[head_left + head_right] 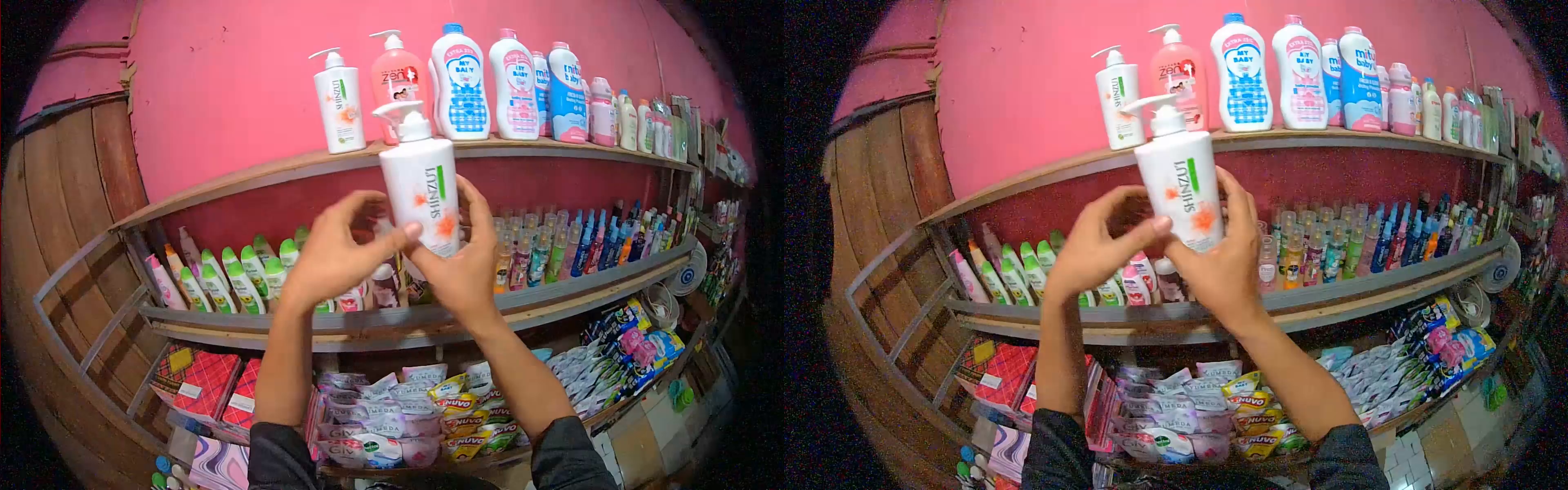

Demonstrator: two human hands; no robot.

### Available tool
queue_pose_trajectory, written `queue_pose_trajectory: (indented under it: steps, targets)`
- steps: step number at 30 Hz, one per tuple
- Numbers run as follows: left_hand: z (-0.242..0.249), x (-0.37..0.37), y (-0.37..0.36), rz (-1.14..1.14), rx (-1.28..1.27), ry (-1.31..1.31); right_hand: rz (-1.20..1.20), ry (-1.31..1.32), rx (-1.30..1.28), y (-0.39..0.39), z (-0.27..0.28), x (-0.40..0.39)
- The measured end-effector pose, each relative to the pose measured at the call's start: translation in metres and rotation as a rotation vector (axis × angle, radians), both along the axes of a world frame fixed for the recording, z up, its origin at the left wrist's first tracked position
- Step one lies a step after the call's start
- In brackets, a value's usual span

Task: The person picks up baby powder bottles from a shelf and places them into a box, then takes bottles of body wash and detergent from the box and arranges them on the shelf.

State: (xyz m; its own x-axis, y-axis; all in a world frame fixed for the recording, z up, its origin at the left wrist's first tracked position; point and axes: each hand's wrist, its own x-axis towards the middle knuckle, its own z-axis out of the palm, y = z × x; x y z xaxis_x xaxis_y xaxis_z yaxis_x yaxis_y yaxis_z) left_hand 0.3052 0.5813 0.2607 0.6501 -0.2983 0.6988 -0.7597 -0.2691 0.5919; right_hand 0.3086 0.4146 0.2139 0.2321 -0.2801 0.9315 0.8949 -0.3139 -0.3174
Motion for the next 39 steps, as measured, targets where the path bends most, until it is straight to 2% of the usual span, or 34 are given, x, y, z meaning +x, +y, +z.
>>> queue_pose_trajectory:
  steps: [1,4,7,9,13,15,17,21,23,26,29,39]
  targets:
    - [-0.004,-0.002,-0.001,-0.102,-0.027,0.037,0.019,-0.015,0.005,0.011,0.002,0.003]
    - [-0.002,0.002,0.004,-0.109,-0.118,-0.011,0.019,-0.007,0.01,0.041,0.012,0.001]
    - [0.009,-0.002,0.024,-0.15,-0.184,0.098,-0.009,-0.032,-0.053,0.063,0.02,0.003]
    - [0.014,0.007,0.037,-0.15,-0.214,-0.018,-0.048,-0.071,-0.13,0.07,0.026,0.01]
    - [0.044,0.022,0.072,-0.134,-0.292,-0.194,0.039,-0.047,-0.266,0.072,0.037,0.009]
    - [0.07,0.031,0.092,0.009,-0.262,-0.295,0.043,0.0,-0.27,0.066,0.038,0.01]
    - [0.099,0.055,0.113,0.048,-0.233,-0.406,-0.026,0.019,-0.284,0.057,0.041,0.014]
    - [0.153,0.104,0.136,0.21,-0.149,-0.268,-0.13,-0.05,-0.306,0.047,0.06,0.031]
    - [0.168,0.132,0.139,0.21,-0.111,-0.208,-0.215,-0.053,-0.355,0.044,0.072,0.039]
    - [0.179,0.175,0.141,0.302,-0.038,-0.068,-0.211,-0.063,-0.381,0.041,0.084,0.037]
    - [0.181,0.209,0.143,0.212,0.041,0.11,-0.213,-0.055,-0.405,0.038,0.091,0.027]
    - [0.176,0.242,0.1,0.092,0.2,0.203,-0.451,0.016,-0.587,0.048,0.098,0.054]
